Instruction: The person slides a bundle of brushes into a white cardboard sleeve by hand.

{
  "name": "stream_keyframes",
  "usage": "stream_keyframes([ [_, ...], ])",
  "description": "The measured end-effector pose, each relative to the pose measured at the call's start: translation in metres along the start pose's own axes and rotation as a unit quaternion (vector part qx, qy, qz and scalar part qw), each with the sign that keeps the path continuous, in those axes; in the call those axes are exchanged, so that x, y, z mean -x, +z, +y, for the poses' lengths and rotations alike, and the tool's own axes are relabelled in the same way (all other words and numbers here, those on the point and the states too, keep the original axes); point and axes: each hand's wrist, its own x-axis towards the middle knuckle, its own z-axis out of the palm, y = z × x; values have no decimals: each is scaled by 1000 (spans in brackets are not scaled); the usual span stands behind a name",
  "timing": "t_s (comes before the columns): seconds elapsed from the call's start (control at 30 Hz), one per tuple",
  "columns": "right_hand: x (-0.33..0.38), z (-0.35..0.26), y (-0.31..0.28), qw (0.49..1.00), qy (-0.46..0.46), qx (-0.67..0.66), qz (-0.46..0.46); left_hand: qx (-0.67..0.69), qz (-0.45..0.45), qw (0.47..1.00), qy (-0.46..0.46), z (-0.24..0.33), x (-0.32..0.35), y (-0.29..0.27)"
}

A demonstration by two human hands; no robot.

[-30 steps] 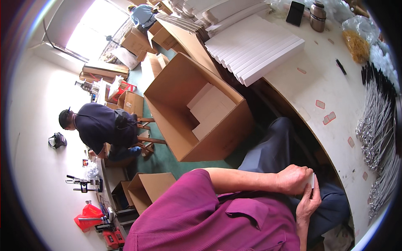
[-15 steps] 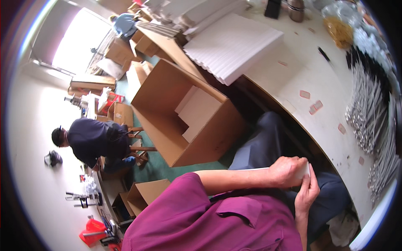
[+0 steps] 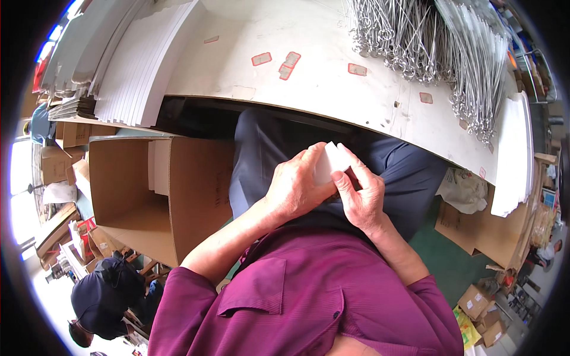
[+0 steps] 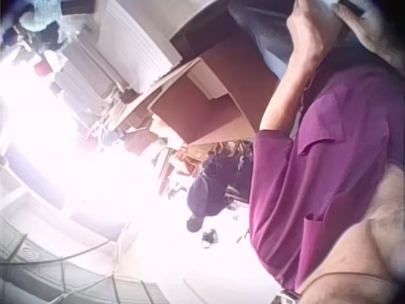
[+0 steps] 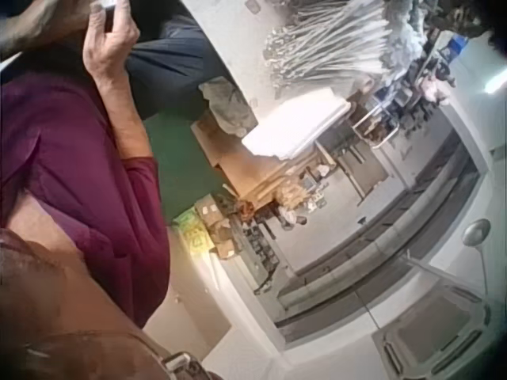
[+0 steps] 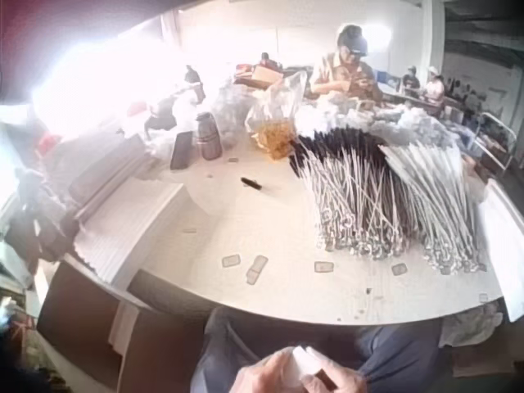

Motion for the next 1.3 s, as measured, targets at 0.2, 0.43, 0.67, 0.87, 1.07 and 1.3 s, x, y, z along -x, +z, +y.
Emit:
stream_keyframes([
  [0.2, 7, -1, -2, 1000, 17, 9, -9, -18, 6, 1000, -4, 4, 5, 4],
  [0.43, 9, 4, 4, 999, -22, 25, 10, -17, 7, 1000, 8, -3, 7, 8],
  [0.67, 8, 6, 3, 1000, 8, 19, -9, -41, 9, 999, 2, -5, 3, 8],
  [0.87, -4, 5, -7, 990, 119, -80, -21, -66, 16, 998, -4, 6, -4, 10],
  [1.07, -26, 2, -37, 972, 161, -169, 27, -63, -27, 998, -1, 8, 16, -25],
  [1.3, -65, 10, -55, 997, 33, 9, 74, -146, 87, 984, 47, -2, 15, -73],
])
